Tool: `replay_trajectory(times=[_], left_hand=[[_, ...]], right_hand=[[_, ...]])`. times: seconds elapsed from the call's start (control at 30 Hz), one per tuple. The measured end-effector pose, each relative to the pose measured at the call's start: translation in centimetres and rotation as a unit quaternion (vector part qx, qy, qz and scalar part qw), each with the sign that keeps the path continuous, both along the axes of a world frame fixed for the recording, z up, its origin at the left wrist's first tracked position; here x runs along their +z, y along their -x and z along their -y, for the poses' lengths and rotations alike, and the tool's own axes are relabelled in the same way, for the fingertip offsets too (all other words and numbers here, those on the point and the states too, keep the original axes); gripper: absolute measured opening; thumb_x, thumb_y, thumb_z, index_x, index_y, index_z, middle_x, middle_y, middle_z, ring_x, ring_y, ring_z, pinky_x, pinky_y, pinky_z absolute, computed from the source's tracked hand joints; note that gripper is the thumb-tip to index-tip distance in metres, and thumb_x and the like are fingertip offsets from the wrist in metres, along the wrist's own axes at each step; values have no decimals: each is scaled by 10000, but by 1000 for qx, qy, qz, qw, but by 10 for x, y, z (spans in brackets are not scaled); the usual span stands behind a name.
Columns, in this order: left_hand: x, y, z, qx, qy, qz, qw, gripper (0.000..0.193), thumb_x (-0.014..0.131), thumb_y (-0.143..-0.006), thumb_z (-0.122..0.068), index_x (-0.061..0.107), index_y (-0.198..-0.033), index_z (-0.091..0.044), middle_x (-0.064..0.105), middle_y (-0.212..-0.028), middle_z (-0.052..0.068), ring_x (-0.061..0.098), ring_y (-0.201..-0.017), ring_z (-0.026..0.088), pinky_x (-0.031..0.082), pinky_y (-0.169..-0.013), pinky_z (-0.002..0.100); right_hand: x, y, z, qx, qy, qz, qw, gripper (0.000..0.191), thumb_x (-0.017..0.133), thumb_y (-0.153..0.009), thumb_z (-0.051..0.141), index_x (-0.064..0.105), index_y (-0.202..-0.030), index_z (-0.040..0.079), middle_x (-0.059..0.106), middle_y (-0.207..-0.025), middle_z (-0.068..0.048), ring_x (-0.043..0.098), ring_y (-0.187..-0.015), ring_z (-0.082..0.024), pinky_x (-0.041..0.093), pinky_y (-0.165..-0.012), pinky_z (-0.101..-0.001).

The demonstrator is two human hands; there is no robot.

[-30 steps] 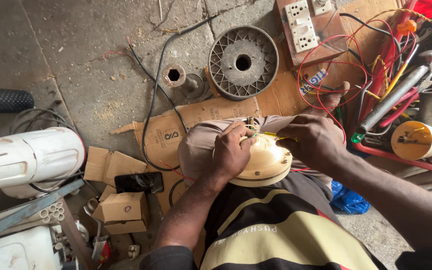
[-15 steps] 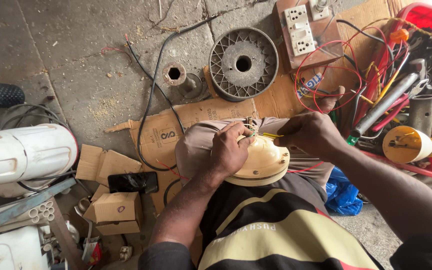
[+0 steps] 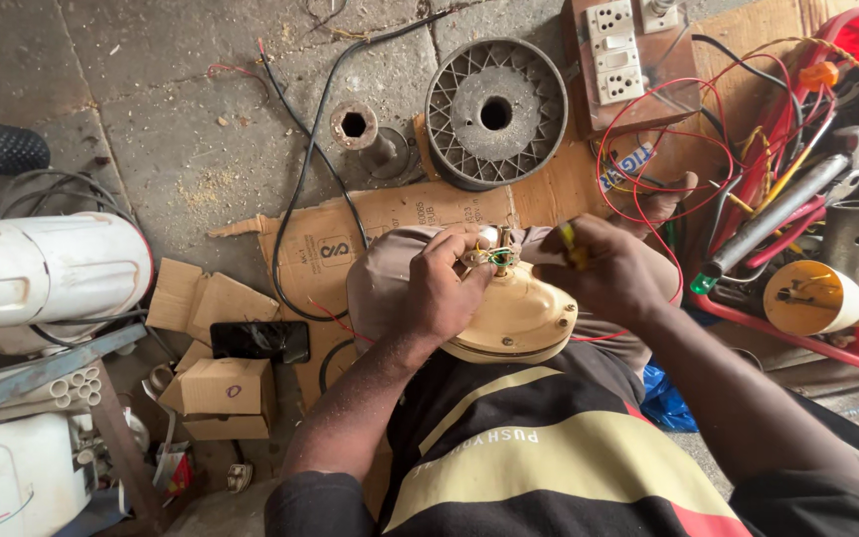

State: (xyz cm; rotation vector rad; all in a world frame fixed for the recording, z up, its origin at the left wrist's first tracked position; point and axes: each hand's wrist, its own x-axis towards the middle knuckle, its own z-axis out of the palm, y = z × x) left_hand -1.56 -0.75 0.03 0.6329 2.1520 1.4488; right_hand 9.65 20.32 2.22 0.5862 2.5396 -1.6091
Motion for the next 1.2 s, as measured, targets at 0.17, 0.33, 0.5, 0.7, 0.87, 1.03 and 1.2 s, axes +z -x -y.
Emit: replay_trajectory(times=[0.17, 0.33, 0.5, 0.7, 0.87, 1.03, 1.2], left_hand=[[11, 3, -3, -37, 4, 8, 999, 253, 681, -871, 17, 675, -1123, 34, 655, -1320, 191, 706, -1146, 306, 602, -921, 353], [7, 3, -6, -68, 24, -41, 997, 298, 647, -872, 52, 641, -1170, 43, 631, -1304, 208, 664, -1166, 387, 552, -964, 409], [2, 16, -7, -122, 12, -68, 990, 366, 594, -832, 97, 638, -1192, 49, 622, -1279, 194, 653, -1173, 388, 543, -1003, 418], [4, 33, -10, -197, 49, -21, 979, 308, 647, -835, 22, 653, -1143, 34, 604, -1232, 186, 664, -1118, 356, 557, -949, 404], [3, 36, -11, -223, 28, -49, 973, 346, 656, -831, -29, 632, -1166, 56, 554, -1233, 219, 628, -1132, 360, 529, -959, 422], [1, 44, -14, -253, 26, -16, 967, 243, 657, -813, -44, 728, -1045, -40, 601, -1222, 173, 679, -1092, 306, 562, -949, 378], [8, 51, -15, -296, 43, 27, 954, 262, 735, -745, -84, 770, -1004, -94, 586, -1275, 134, 683, -1114, 251, 576, -966, 331]], right_hand=[[5, 22, 23, 53, -84, -144, 985, 369, 858, -764, 137, 734, -1097, 37, 677, -939, -117, 665, -812, -230, 532, -695, -349], [3, 30, 26, 16, -54, -107, 993, 204, 837, -863, 162, 756, -1012, 49, 711, -886, -96, 688, -725, -194, 527, -629, -336], [-4, 32, 19, 10, -27, -57, 998, 174, 828, -864, 166, 764, -985, 58, 712, -787, -89, 670, -664, -169, 509, -604, -326], [-3, 32, 14, 23, -4, -55, 998, 174, 800, -878, 148, 761, -1017, 51, 744, -805, -93, 701, -690, -137, 542, -629, -313], [-3, 33, 15, 24, 4, -69, 997, 186, 797, -886, 160, 750, -1029, 50, 759, -831, -96, 733, -720, -143, 562, -648, -311], [-4, 27, 14, 26, -20, -44, 998, 210, 811, -875, 174, 753, -1039, 56, 722, -806, -106, 707, -698, -191, 533, -628, -337], [-7, 26, 17, 20, -14, -76, 997, 210, 810, -889, 172, 730, -1038, 47, 686, -807, -105, 679, -707, -220, 516, -640, -341]])
